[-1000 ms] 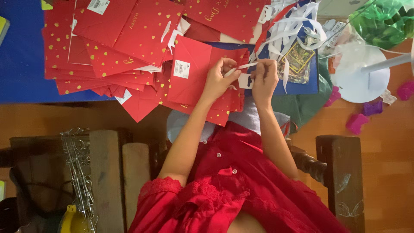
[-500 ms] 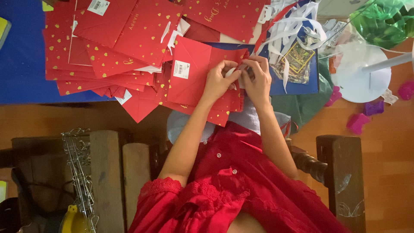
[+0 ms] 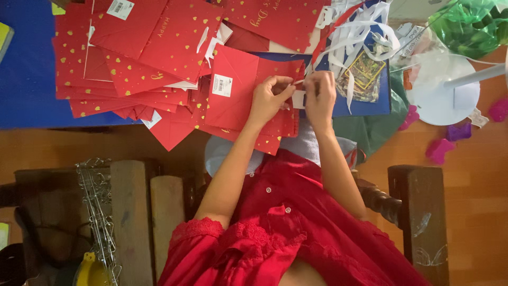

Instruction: The person assembles red Valentine's Day gift bags by threading white and red ribbons through the bag handles and tying them. The person handles multiple bags and ribbons, working at a table with stacks of finished and unfinished bags.

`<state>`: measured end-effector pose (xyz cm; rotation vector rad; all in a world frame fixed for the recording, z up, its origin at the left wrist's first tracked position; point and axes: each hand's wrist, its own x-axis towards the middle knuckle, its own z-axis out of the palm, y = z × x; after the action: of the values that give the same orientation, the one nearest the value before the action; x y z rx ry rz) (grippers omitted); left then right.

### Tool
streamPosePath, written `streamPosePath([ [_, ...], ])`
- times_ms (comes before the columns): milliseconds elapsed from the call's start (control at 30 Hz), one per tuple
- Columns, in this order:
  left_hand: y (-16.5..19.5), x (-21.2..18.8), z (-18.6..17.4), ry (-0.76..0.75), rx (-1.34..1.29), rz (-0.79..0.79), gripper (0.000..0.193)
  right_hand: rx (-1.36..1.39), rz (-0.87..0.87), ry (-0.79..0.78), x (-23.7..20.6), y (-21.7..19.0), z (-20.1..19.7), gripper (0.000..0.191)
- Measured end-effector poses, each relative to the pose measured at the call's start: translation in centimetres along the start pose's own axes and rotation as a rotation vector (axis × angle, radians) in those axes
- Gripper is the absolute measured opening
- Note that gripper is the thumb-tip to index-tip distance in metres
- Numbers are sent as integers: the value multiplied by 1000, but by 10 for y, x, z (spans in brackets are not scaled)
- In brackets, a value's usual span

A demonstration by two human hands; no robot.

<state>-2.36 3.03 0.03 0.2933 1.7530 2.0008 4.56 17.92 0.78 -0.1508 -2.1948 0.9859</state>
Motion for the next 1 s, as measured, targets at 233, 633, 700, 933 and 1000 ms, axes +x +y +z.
streamPosePath([
  [233, 3, -1, 1, -6, 6, -17, 33, 162, 147, -9, 3, -14, -5, 16],
  [633, 6, -1, 1, -10, -14, -5, 33, -46, 89, -142, 6, -23, -3, 30],
  [700, 7, -3, 2, -1, -9, -1, 31, -64, 77, -156, 6, -21, -4, 29],
  [933, 5, -2, 2, 6, 11, 59, 32, -107, 7, -168, 6, -21, -4, 24],
  [1000, 4, -1, 2, -4, 0, 71, 31, -116, -22, -162, 6, -22, -3, 21],
])
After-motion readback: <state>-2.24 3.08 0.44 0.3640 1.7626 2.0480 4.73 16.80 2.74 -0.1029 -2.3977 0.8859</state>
